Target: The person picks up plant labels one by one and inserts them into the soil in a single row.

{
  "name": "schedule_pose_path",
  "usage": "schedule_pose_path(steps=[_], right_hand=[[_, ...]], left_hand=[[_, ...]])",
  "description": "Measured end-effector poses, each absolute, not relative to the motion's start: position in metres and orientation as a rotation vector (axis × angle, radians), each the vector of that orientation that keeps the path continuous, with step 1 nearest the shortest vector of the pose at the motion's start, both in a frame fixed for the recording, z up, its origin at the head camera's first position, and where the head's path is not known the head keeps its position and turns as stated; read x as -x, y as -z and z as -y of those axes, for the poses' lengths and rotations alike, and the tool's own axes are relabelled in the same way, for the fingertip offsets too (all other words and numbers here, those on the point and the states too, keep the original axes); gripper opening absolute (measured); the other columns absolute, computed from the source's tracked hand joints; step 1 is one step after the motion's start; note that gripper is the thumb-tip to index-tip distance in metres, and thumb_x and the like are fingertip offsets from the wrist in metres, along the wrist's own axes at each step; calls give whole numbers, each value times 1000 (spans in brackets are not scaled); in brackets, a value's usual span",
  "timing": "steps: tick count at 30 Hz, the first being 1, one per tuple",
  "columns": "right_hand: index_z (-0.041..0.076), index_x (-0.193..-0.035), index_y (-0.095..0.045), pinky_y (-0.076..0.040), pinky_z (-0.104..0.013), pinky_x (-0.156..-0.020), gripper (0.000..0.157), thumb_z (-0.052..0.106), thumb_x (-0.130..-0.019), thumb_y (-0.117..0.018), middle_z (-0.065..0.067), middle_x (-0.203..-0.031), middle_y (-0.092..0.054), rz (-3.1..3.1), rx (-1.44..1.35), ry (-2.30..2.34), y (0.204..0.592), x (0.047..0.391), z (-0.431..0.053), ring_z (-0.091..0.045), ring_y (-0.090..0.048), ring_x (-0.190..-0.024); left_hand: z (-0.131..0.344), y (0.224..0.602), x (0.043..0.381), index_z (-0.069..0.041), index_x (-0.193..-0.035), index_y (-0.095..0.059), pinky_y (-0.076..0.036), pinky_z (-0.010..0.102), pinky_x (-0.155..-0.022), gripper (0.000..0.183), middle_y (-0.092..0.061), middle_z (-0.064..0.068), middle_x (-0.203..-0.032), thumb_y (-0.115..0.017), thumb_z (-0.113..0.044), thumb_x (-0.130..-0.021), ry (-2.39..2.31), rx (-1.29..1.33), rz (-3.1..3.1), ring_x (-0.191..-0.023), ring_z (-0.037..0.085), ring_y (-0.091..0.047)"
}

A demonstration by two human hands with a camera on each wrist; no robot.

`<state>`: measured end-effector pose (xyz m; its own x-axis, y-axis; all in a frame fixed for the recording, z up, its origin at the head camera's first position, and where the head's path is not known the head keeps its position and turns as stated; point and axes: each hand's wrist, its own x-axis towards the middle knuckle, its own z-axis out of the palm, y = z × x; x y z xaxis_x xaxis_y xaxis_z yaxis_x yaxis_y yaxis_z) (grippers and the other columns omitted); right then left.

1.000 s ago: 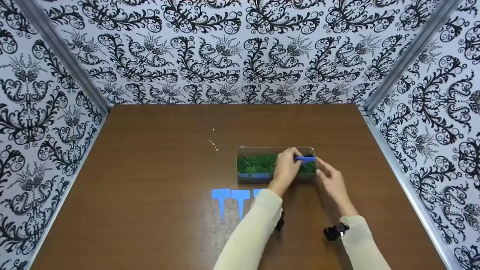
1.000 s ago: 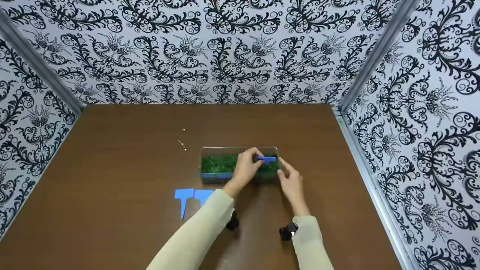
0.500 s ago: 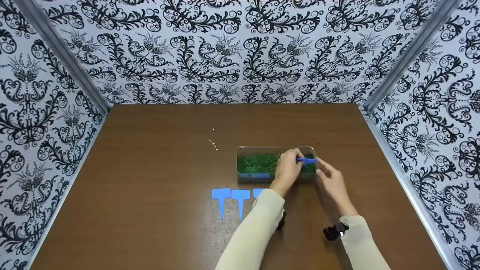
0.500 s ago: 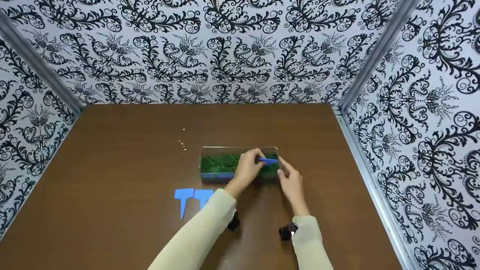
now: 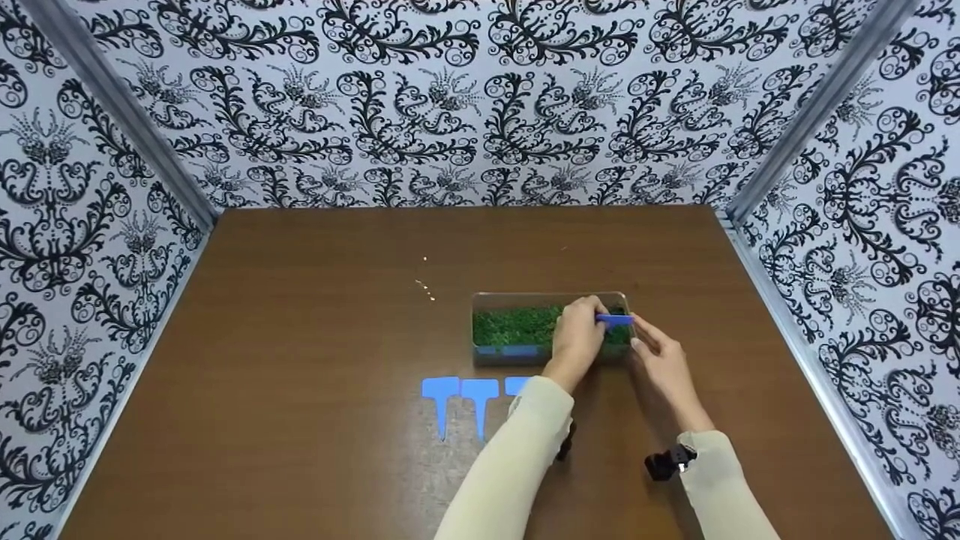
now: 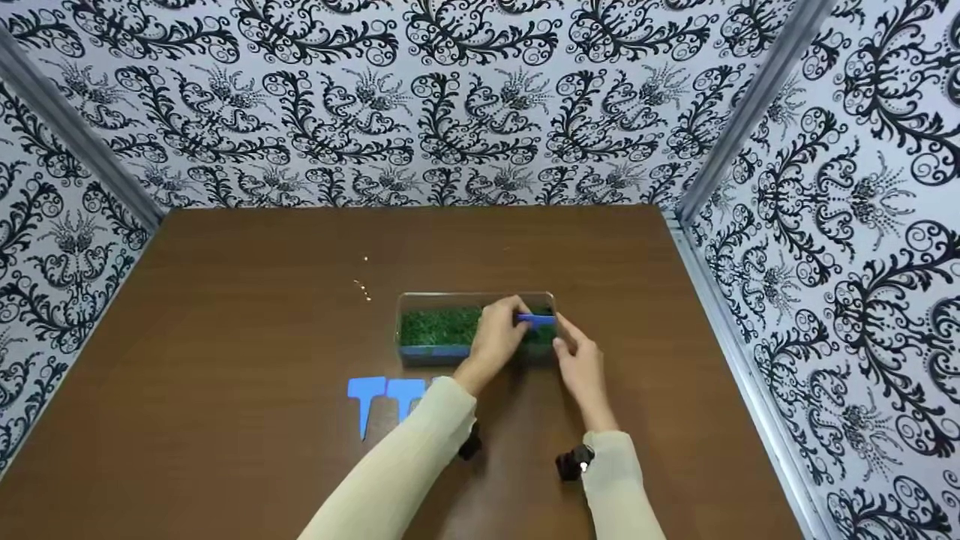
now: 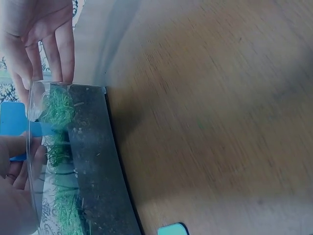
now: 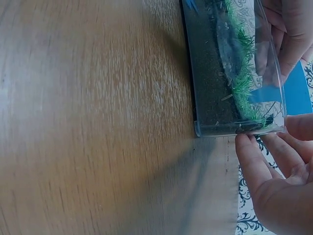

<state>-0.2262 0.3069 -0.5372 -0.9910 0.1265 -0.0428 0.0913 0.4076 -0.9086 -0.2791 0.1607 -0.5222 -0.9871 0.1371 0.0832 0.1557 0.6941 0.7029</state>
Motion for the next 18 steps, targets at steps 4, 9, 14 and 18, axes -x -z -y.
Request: schedule_pose_path(steps=[4,9,14,18], right_hand=[[-1,-147,-44,-44,-4,-87,45,1,-102,-49,-22,-149,-45,2608,209,-1673,537,226,-306,-33,-44,-140],[0,-148,-44,-47,-13,-96,46,3,-103,-49,-23,-150,-44,2623,209,-1668,535,225,-306,-34,-44,-141],[5,-150,-43,-46,-24,-105,46,5,-104,-48,-21,-153,-43,2650,203,-1661,534,225,-306,-31,-42,-143],[6,-149,-44,-46,-14,-98,46,6,-104,-48,-19,-153,-43,2646,208,-1667,534,224,-307,-31,-43,-142]], left_hand=[[-162,522,279,-19,-92,-70,-57,25,-76,5,-71,-6,-96,-73,-15,-91,1170,233,2873,-88,12,-70],[-164,521,277,-21,-93,-70,-57,24,-75,5,-71,-7,-96,-72,-17,-92,1092,234,2880,-87,13,-71],[-163,520,276,-22,-96,-70,-56,21,-74,5,-70,-9,-97,-71,-18,-93,1025,257,2889,-87,11,-71],[-160,521,274,-21,-97,-68,-56,21,-75,7,-69,-8,-97,-72,-17,-93,1034,282,2881,-88,11,-70]])
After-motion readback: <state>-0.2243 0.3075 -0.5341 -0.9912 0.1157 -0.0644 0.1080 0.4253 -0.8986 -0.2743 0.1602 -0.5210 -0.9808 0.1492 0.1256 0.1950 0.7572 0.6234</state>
